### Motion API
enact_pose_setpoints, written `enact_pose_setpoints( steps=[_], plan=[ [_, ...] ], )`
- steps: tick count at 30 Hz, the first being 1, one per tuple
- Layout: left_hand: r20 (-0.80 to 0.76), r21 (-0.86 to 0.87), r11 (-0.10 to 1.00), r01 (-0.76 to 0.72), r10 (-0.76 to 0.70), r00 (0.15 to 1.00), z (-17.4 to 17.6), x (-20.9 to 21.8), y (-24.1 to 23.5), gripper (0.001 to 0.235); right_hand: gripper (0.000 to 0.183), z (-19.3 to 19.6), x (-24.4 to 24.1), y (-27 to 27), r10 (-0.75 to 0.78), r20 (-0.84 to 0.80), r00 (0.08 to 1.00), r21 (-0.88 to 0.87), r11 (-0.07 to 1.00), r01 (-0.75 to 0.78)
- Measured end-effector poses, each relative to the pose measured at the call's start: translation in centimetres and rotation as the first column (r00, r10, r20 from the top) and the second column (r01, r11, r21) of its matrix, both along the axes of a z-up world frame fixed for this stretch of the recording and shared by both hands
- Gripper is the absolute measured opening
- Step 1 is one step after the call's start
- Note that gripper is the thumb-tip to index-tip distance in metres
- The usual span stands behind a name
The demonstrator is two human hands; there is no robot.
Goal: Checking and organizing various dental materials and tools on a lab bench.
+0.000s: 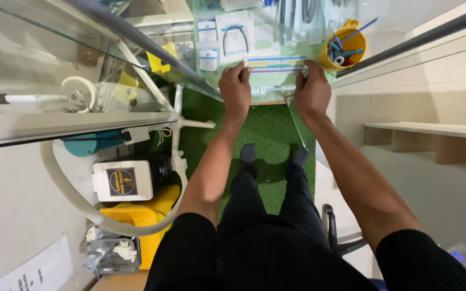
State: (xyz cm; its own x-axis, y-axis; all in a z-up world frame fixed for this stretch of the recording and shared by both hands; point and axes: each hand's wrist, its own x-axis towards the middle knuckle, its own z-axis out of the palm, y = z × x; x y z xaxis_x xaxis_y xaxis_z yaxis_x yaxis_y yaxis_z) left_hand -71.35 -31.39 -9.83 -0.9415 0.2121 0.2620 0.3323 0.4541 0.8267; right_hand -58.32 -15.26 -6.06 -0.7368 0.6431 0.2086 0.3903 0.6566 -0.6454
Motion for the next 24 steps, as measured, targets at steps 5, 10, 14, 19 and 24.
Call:
enact_pose_setpoints(
  steps=[5,10,14,19,24],
  plan=[
    [-0.007,-0.109,0.993,0.043,-0.044,0.999,0.9,0.8,0.1,0.022,0.033,-0.1,0.3,-0.1,-0.036,0.013,0.999,0.055,0.998,0.035],
    [-0.102,-0.26,0.966,-0.002,-0.026,0.994,1.2,0.4,-0.3,0.032,0.045,-0.6,0.1,-0.5,-0.082,0.126,0.989,0.035,0.996,0.078],
    [-0.22,-0.409,0.912,0.003,-0.102,0.97,1.4,-0.8,-0.3,0.038,0.047,-0.1,0.1,-0.7,-0.053,0.136,0.989,0.017,0.999,0.051],
    [-0.241,-0.451,0.892,0.024,-0.147,0.959,0.3,-1.6,-0.2,0.04,0.053,0.3,0.3,-0.7,-0.046,0.17,0.984,0.008,0.999,0.045],
    [-0.272,-0.449,0.892,0.054,-0.194,0.942,1.1,-0.9,-0.1,0.041,0.052,0.5,0.2,-0.6,-0.041,0.182,0.982,-0.023,0.999,0.046]
  ],
)
